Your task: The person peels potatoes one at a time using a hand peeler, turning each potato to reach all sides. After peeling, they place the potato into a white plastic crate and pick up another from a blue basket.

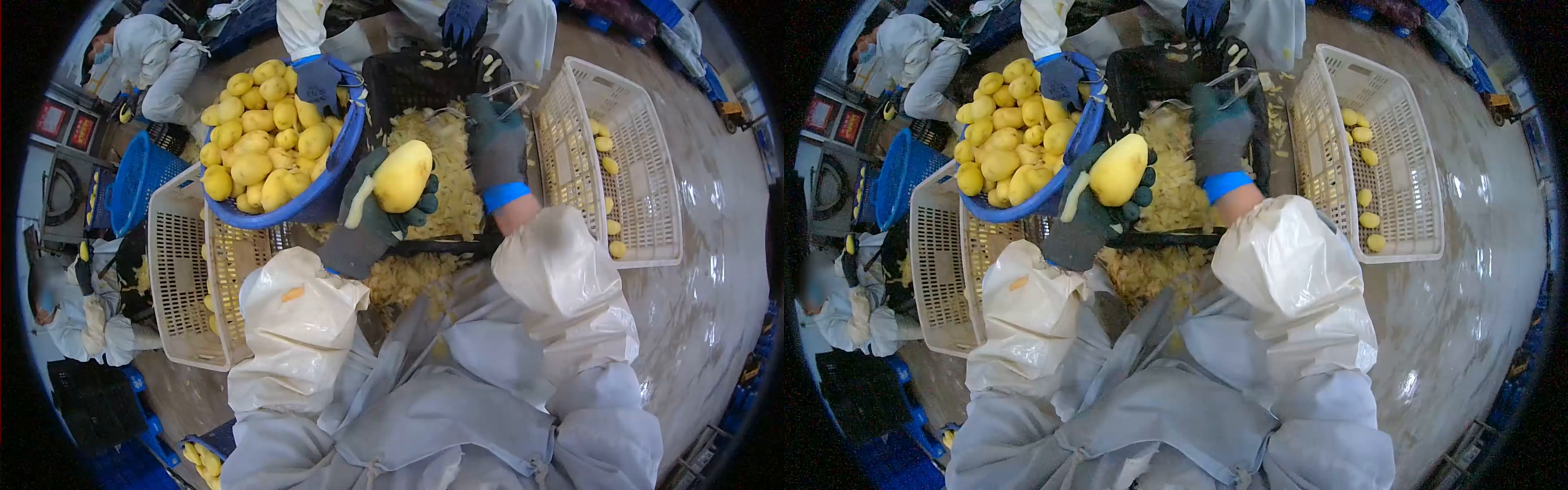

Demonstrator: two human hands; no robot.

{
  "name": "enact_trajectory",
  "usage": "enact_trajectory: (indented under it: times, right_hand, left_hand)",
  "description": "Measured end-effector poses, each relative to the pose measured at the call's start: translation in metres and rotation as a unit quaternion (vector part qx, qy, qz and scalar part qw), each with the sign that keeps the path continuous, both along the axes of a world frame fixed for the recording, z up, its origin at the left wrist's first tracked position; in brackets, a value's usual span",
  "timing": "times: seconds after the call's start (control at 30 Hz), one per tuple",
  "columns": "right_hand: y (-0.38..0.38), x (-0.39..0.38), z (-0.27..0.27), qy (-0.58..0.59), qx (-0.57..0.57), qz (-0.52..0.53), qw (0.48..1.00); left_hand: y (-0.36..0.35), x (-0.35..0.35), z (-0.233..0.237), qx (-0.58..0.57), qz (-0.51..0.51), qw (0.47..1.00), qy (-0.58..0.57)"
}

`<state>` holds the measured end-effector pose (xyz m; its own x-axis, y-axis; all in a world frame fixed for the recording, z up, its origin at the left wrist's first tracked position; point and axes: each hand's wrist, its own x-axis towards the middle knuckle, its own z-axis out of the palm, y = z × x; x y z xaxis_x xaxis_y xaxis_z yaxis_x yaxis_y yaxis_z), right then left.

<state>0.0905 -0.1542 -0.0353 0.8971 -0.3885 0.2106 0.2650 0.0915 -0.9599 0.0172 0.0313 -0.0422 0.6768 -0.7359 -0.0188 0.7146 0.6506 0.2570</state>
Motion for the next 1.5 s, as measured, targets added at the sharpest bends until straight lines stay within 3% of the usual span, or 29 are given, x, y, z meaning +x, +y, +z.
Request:
enact_trajectory:
  times: [0.03,0.07,0.13,0.17,0.2,0.27,0.3,0.33,0.4,0.47,0.53,0.6,0.67,0.7,0.73,0.83,0.93,1.0,1.07,1.1,1.13,1.2,1.23,1.27,1.33,1.37,1.4,1.47,1.5]
  right_hand:
    - [-0.009,-0.001,0.003,0.083,0.173,0.049,0.980]
    - [-0.006,-0.010,0.018,0.080,0.174,0.050,0.980]
    - [0.005,-0.036,0.039,0.152,0.096,0.155,0.971]
    - [0.018,-0.048,0.047,0.144,0.087,0.165,0.972]
    - [0.013,-0.036,0.031,0.146,0.089,0.162,0.972]
    - [0.002,-0.005,0.011,0.047,0.035,-0.008,0.998]
    - [-0.007,-0.007,0.014,0.099,0.132,0.021,0.986]
    - [-0.007,-0.010,0.013,0.095,0.132,0.023,0.986]
    - [0.007,-0.037,0.042,0.122,0.070,0.145,0.979]
    - [0.013,-0.042,0.040,0.156,0.088,0.157,0.971]
    - [-0.001,-0.014,0.004,0.099,0.076,0.055,0.991]
    - [-0.001,-0.010,0.019,0.081,0.121,0.020,0.989]
    - [0.004,-0.035,0.039,0.068,0.065,0.138,0.986]
    - [0.014,-0.047,0.052,0.130,0.061,0.146,0.979]
    - [0.012,-0.043,0.043,0.133,0.062,0.143,0.979]
    - [-0.007,-0.003,-0.003,0.046,0.066,0.015,0.997]
    - [0.003,-0.038,0.053,0.133,0.113,0.117,0.978]
    - [0.004,-0.035,0.031,0.123,0.060,0.146,0.980]
    - [-0.004,-0.009,0.009,0.025,-0.048,-0.002,0.999]
    - [-0.009,-0.004,0.013,0.042,0.133,0.019,0.990]
    - [-0.010,-0.004,0.015,0.036,0.135,0.020,0.990]
    - [0.002,-0.033,0.047,0.139,0.137,0.136,0.971]
    - [0.010,-0.038,0.040,0.142,0.033,0.146,0.978]
    - [0.008,-0.035,0.031,0.144,0.035,0.143,0.979]
    - [0.004,-0.013,0.015,-0.034,0.019,0.019,0.999]
    - [-0.005,-0.007,0.024,0.049,0.054,0.030,0.997]
    - [-0.006,-0.009,0.027,0.045,0.056,0.030,0.997]
    - [-0.008,-0.030,0.041,0.041,0.039,0.141,0.988]
    - [0.002,-0.039,0.051,0.121,0.105,0.149,0.976]
  left_hand:
    - [0.002,-0.004,-0.004,0.043,0.044,0.998,-0.024]
    - [-0.002,-0.007,0.007,0.044,0.044,0.998,-0.028]
    - [-0.016,-0.019,0.028,0.116,0.184,0.973,0.081]
    - [-0.014,-0.021,0.015,0.115,0.231,0.964,0.058]
    - [-0.012,-0.022,0.007,0.117,0.228,0.965,0.060]
    - [-0.006,-0.020,0.003,0.103,0.164,0.981,-0.004]
    - [-0.002,-0.011,0.009,0.075,0.098,0.992,0.029]
    - [-0.005,-0.010,0.008,0.075,0.099,0.992,0.025]
    - [-0.022,-0.018,-0.003,0.227,0.340,0.911,-0.049]
    - [-0.016,-0.013,0.010,0.174,0.253,0.951,0.049]
    - [-0.008,-0.006,0.007,0.093,0.135,0.984,0.075]
    - [-0.006,-0.007,0.014,0.050,0.078,0.992,0.080]
    - [-0.010,-0.009,0.016,0.056,0.127,0.984,0.115]
    - [-0.019,-0.019,0.017,0.111,0.252,0.952,0.137]
    - [-0.018,-0.018,0.014,0.112,0.249,0.952,0.140]
    - [-0.009,-0.012,0.016,0.055,0.083,0.985,0.139]
    - [-0.016,-0.016,0.032,0.111,0.156,0.976,0.099]
    - [-0.012,-0.014,0.014,0.102,0.167,0.974,0.111]
    - [-0.007,-0.012,0.013,0.083,0.110,0.986,0.097]
    - [-0.007,-0.010,0.016,0.075,0.093,0.988,0.095]
    - [-0.006,-0.007,0.019,0.076,0.094,0.989,0.089]
    - [-0.009,-0.013,0.017,0.126,0.142,0.981,0.045]
    - [-0.012,-0.024,0.014,0.167,0.214,0.962,-0.013]
    - [-0.013,-0.024,0.014,0.168,0.211,0.963,-0.011]
    - [-0.012,-0.023,0.017,0.176,0.182,0.966,0.048]
    - [-0.009,-0.017,0.020,0.123,0.115,0.983,0.077]
    - [-0.008,-0.014,0.023,0.125,0.115,0.983,0.074]
    - [-0.010,-0.014,0.026,0.102,0.113,0.985,0.076]
    - [-0.010,-0.016,0.025,0.122,0.122,0.983,0.069]
